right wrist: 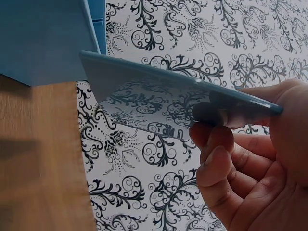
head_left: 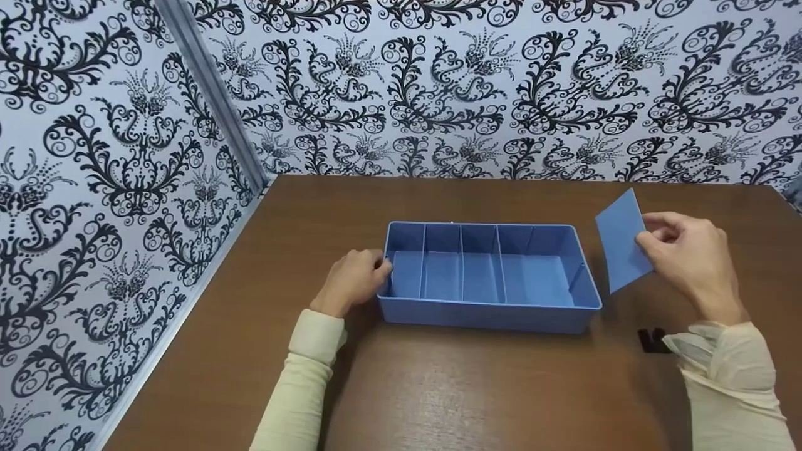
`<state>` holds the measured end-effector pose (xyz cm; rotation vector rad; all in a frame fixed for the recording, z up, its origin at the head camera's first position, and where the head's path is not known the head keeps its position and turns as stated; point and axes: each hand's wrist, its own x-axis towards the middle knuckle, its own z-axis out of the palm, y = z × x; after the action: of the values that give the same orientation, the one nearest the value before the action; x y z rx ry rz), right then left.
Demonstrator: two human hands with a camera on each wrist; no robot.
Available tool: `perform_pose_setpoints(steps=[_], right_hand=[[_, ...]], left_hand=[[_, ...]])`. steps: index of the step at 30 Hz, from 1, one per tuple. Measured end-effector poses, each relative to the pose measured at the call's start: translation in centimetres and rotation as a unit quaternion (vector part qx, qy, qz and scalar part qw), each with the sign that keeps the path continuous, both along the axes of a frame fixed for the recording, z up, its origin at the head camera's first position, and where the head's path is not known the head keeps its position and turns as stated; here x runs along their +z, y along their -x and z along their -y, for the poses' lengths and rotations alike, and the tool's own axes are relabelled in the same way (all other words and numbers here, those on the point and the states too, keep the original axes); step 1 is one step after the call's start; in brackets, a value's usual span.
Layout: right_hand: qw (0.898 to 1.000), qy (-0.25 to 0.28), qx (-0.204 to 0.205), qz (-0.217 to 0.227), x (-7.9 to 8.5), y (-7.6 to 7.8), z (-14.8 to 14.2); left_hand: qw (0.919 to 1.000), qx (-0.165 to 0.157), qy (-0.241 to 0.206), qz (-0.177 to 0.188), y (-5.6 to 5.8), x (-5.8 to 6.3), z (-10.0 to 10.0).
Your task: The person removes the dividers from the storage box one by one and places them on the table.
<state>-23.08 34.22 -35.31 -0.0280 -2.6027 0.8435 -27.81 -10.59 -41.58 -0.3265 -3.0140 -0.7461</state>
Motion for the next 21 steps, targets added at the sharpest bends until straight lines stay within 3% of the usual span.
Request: perform_pose_setpoints(steps=[21], right_hand=[[0.996, -0.024, 0.017, 0.08, -2.8, 1.5, -1.4]], left_hand=[[1.0, -0.003, -0.006, -0.003, 0.0, -0.1, 0.0]])
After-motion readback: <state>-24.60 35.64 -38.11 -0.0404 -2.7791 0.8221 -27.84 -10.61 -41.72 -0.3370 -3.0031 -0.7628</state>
